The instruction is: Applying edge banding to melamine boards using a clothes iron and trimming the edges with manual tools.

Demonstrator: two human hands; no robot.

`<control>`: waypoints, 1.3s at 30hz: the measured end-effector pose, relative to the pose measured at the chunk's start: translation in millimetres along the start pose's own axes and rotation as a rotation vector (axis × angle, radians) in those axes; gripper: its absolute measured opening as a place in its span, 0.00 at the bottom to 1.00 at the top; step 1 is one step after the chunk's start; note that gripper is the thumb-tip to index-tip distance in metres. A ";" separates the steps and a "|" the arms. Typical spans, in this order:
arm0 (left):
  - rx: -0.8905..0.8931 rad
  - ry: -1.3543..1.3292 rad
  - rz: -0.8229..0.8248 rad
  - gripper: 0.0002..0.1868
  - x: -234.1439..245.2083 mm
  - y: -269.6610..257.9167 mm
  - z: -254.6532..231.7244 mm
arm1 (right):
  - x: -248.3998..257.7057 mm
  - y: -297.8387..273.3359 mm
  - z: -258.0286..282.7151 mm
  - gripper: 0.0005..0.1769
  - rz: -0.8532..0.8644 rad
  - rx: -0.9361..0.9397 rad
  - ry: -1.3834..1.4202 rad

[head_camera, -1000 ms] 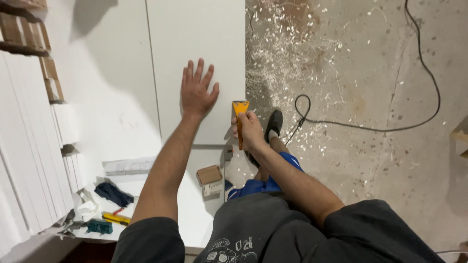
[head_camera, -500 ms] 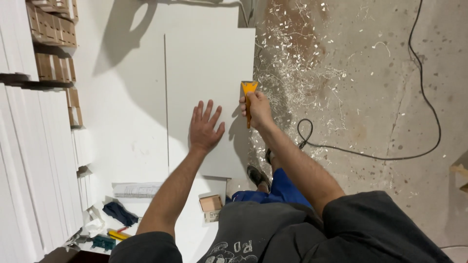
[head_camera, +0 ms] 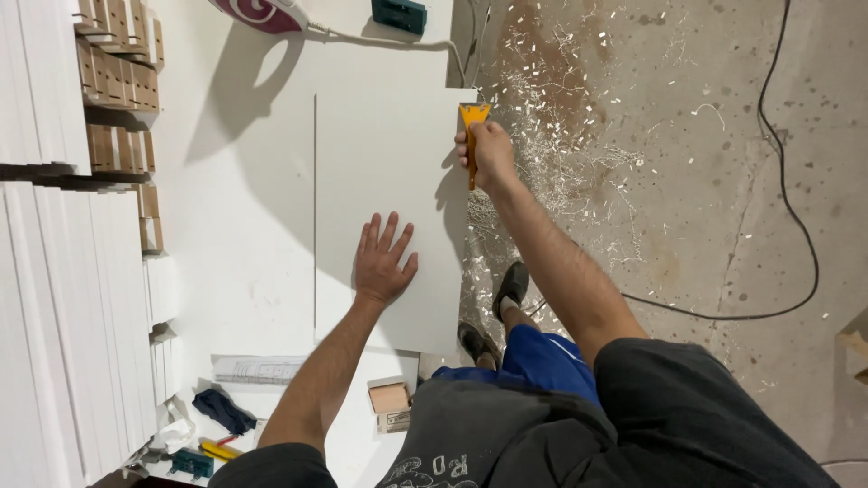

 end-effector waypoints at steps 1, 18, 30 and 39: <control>-0.007 0.016 -0.006 0.28 0.6 -0.2 -0.6 | -1.0 3.8 4.2 0.10 0.010 0.010 0.000; -0.017 -0.082 -0.051 0.22 1.8 -3.4 -0.9 | 86.3 -175.6 -35.3 0.12 0.295 0.386 -0.032; 0.473 -1.473 0.317 0.11 32.9 -84.9 -128.6 | 52.3 -336.3 -132.8 0.27 0.457 0.275 -0.409; 0.814 -1.024 0.445 0.14 51.5 -277.0 -43.1 | -15.9 -413.3 -273.5 0.26 0.607 0.523 -1.151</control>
Point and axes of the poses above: each hand's wrist, its own y-axis towards the middle knuckle, its own x-axis out of the back of the hand, z = x × y, the point moved 10 cm from there along y, towards the middle knuckle, and after that the axes turned 13 degrees about z, right-handed, at the moved point
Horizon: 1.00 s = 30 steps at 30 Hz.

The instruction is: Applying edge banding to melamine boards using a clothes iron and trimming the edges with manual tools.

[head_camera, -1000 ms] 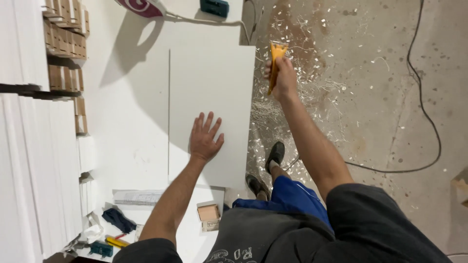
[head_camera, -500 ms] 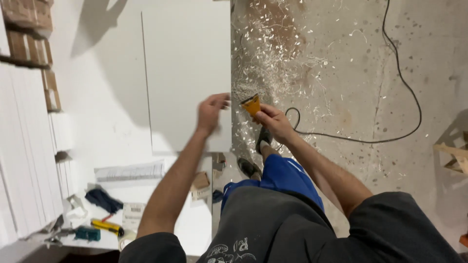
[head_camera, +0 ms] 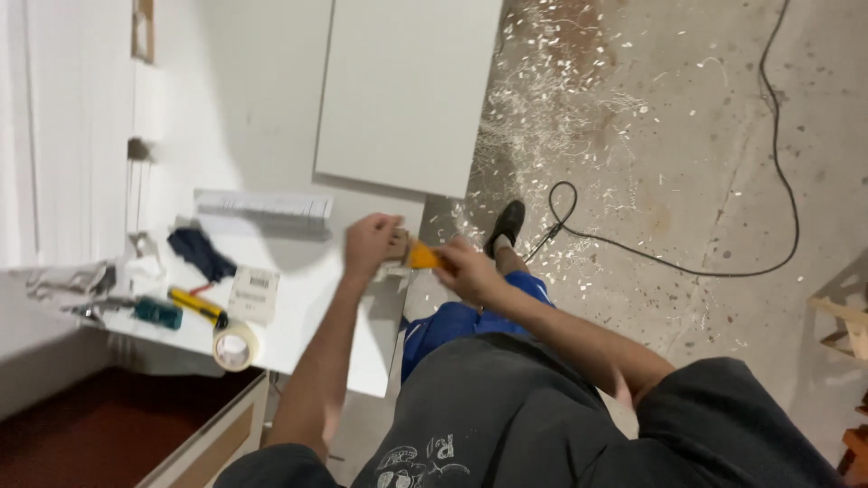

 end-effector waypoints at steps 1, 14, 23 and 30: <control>-0.040 0.069 -0.075 0.15 20.1 -15.6 3.3 | -27.9 3.6 11.2 0.27 0.095 0.082 0.022; 0.045 0.011 -0.524 0.22 98.8 -92.6 110.2 | -136.5 23.4 98.1 0.07 0.268 0.513 -0.369; 0.019 -0.140 -0.459 0.17 86.0 -98.9 98.4 | -96.6 72.1 81.1 0.31 0.233 0.135 -0.752; 0.071 -0.081 -0.347 0.15 66.2 -56.0 106.8 | -127.2 93.4 28.6 0.16 0.052 0.293 -0.793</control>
Point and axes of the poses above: each hand's wrist, its own y-axis towards the middle knuckle, its own x-axis out of the back of the hand, z = x × y, the point moved 10 cm from there along y, towards the middle knuckle, and after that the axes turned 13 degrees about z, right-handed, at the moved point
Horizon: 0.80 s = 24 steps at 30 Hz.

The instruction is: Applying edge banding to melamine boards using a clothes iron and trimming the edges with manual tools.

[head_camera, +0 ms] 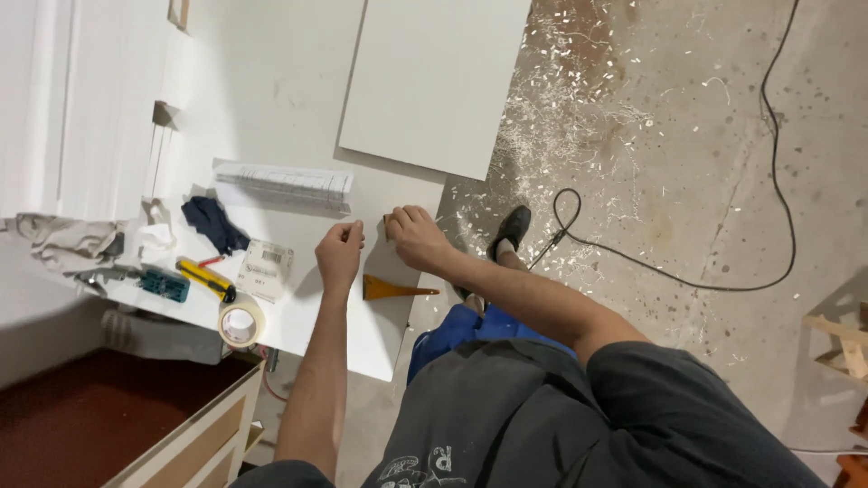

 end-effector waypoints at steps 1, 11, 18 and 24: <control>0.009 0.024 0.033 0.15 -5.7 8.3 0.3 | 7.1 0.7 -1.9 0.18 -0.059 0.018 -0.002; -0.100 -0.067 0.401 0.23 -110.8 19.6 -111.6 | 104.2 -60.6 -72.8 0.29 -0.174 -0.161 0.368; -0.236 -0.025 0.519 0.21 -175.3 81.5 -135.3 | 147.6 -112.2 -167.0 0.20 -0.349 -0.501 0.878; -0.835 0.405 0.204 0.24 -155.8 136.1 -210.7 | 142.5 -155.4 -229.3 0.20 -0.483 -0.779 1.309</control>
Point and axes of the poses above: each hand's wrist, its own y-axis towards the middle knuckle, its own x-axis out of the back of the hand, z = x × y, the point moved 10 cm from there along y, towards the middle knuckle, and after that the axes turned 13 degrees about z, right-handed, at the moved point
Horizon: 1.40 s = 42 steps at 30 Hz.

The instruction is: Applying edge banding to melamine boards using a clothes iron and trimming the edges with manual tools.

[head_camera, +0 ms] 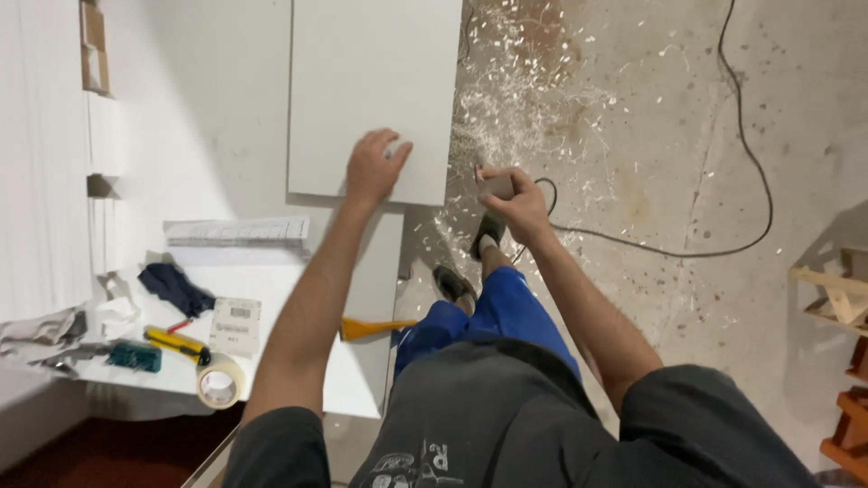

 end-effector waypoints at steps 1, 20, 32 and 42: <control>-0.108 0.122 -0.056 0.23 9.0 8.7 -5.4 | 0.1 2.8 -10.4 0.19 -0.010 -0.029 0.300; 0.171 0.480 0.241 0.40 10.7 62.8 16.8 | -12.8 7.6 -88.8 0.36 0.006 -0.220 0.796; 0.062 0.493 0.055 0.37 11.3 54.7 19.6 | -69.9 -8.0 -21.8 0.18 -0.048 0.417 -0.277; 0.032 0.539 0.089 0.40 12.0 47.7 13.2 | -60.7 59.8 -5.3 0.22 0.038 0.235 -0.353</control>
Point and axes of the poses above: each hand's wrist, its own y-axis towards the middle knuckle, its own x-axis out of the back of the hand, z = x × y, the point moved 10 cm from there along y, towards the middle knuckle, and after that the axes turned 13 degrees about z, right-handed, at the moved point
